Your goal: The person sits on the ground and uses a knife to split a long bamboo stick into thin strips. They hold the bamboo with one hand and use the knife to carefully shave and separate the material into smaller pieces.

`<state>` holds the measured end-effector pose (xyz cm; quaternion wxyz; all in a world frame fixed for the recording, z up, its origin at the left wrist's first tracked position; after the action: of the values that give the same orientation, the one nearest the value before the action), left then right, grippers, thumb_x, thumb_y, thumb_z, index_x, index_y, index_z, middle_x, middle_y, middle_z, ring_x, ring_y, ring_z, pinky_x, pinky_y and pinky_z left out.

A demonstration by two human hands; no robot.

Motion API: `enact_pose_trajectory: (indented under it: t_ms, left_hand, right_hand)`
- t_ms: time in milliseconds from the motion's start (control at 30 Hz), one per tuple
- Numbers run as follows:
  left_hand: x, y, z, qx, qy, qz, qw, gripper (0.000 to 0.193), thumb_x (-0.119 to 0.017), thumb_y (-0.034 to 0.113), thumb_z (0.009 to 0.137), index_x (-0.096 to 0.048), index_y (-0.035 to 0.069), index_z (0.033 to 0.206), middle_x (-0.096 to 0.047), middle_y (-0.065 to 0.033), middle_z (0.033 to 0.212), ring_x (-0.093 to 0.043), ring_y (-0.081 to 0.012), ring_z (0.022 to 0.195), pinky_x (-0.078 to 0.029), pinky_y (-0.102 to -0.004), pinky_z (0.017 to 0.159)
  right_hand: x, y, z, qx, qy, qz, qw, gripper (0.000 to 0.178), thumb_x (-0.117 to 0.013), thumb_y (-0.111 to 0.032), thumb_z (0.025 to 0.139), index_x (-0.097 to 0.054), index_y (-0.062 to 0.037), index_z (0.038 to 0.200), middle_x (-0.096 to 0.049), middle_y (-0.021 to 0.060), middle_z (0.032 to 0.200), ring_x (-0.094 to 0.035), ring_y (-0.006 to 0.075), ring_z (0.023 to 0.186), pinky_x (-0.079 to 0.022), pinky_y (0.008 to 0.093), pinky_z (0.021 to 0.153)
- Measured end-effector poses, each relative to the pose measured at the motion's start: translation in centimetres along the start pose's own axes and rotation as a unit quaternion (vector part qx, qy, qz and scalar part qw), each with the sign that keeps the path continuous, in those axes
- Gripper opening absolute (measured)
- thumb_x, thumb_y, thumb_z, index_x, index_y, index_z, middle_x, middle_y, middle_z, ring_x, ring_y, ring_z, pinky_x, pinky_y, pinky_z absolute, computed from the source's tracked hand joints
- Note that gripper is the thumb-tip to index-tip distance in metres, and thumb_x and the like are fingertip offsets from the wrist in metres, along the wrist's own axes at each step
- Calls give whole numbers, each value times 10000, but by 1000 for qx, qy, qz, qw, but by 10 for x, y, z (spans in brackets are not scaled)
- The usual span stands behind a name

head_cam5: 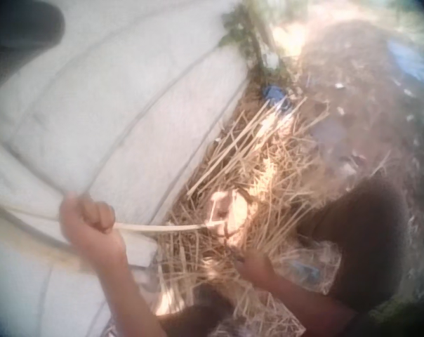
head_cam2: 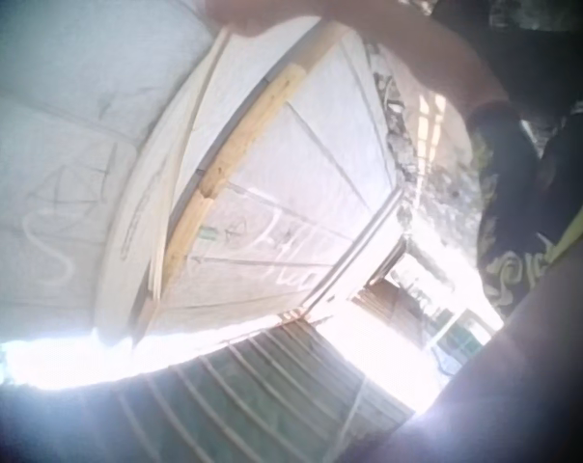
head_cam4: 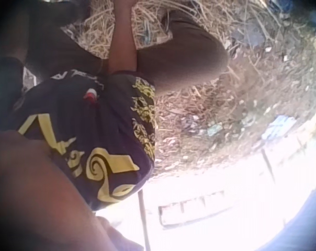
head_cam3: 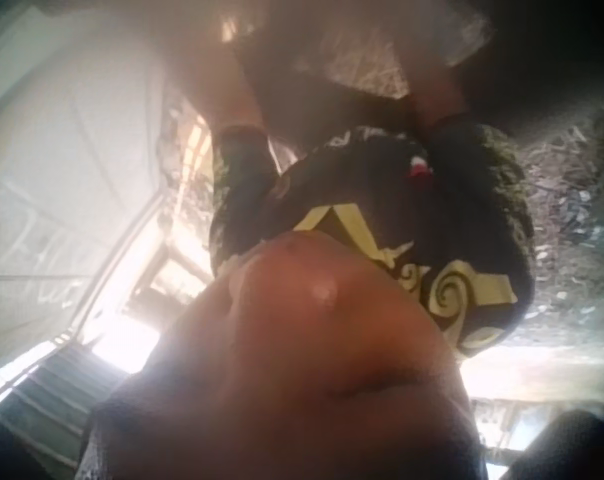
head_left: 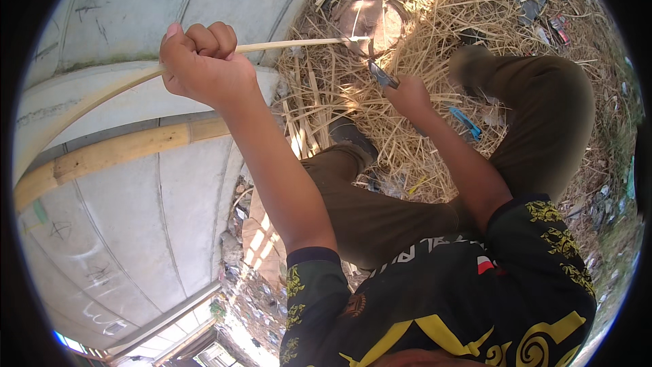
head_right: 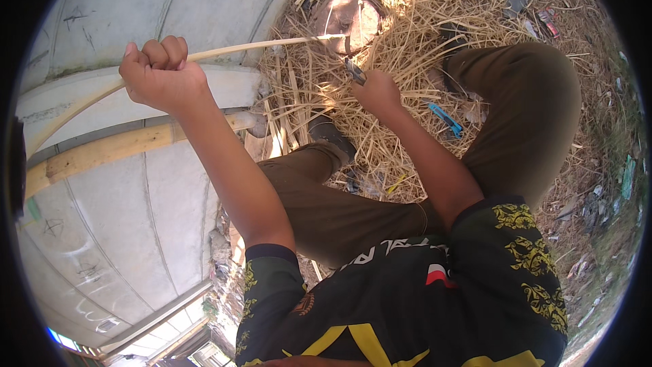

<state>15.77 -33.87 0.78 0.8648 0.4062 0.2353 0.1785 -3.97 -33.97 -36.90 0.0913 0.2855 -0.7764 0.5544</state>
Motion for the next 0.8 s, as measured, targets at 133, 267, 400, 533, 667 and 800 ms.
enact_pose_trajectory:
  t_ms: [133, 267, 400, 533, 667, 800]
  left_hand:
    - [19, -1, 3, -2, 20, -3, 1000, 497, -536, 125, 845, -116, 147, 579, -127, 18, 499, -92, -115, 457, -96, -316, 476]
    - [4, 0, -1, 4, 15, -21, 1000, 444, -518, 72, 837, -172, 151, 570, -153, 28, 490, -88, -103, 445, -98, -303, 458]
    - [-12, 1, -7, -9, -25, 8, 1000, 450, -533, 92, 837, -150, 149, 608, -136, 24, 522, -84, -115, 475, -99, -322, 480]
    - [-24, 0, -10, -13, -49, -15, 999, 462, -533, 53, 832, -152, 154, 590, -148, 24, 513, -93, -107, 473, -100, -317, 480]
    - [-20, -3, -9, -12, -55, -32, 998, 448, -525, 29, 824, -168, 155, 586, -152, 25, 507, -92, -99, 468, -101, -312, 475]
    - [-30, -3, -11, 1, -46, 23, 999, 429, -512, -8, 810, -189, 153, 577, -163, 29, 493, -89, -88, 458, -99, -306, 464]
  right_hand:
    - [29, -71, -28, 161, 51, 151, 974, 281, -707, -264, 861, -671, 14, 839, -606, 134, 616, -585, 232, 555, -479, 390, 575]
    - [-8, 19, -7, 103, 66, 107, 987, 277, -703, -227, 873, -643, 33, 800, -584, 110, 588, -547, 174, 507, -450, 372, 530]
    - [-19, 66, 8, -46, 30, -68, 996, 287, -725, -307, 838, -675, -25, 861, -649, 155, 679, -655, 327, 608, -511, 425, 601]
    - [3, -25, -12, 51, 23, 24, 998, 338, -723, -357, 843, -676, -23, 852, -655, 166, 694, -657, 328, 629, -512, 446, 619]
    - [36, -81, -34, 252, 88, 143, 953, 419, -715, -426, 847, -674, -11, 810, -660, 180, 706, -663, 331, 649, -514, 465, 636]
    - [-6, 48, 12, 25, 54, -27, 998, 274, -680, -224, 865, -646, 38, 793, -589, 144, 615, -595, 193, 547, -484, 376, 557]
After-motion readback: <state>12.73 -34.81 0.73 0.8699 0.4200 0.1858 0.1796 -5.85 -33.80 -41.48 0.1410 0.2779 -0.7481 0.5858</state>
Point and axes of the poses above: each hand's wrist, its own z-axis towards the middle knuckle, its own x-axis out of the back of the hand, y = z × x, the point moved 9 cm from there along z, towards the middle knuckle
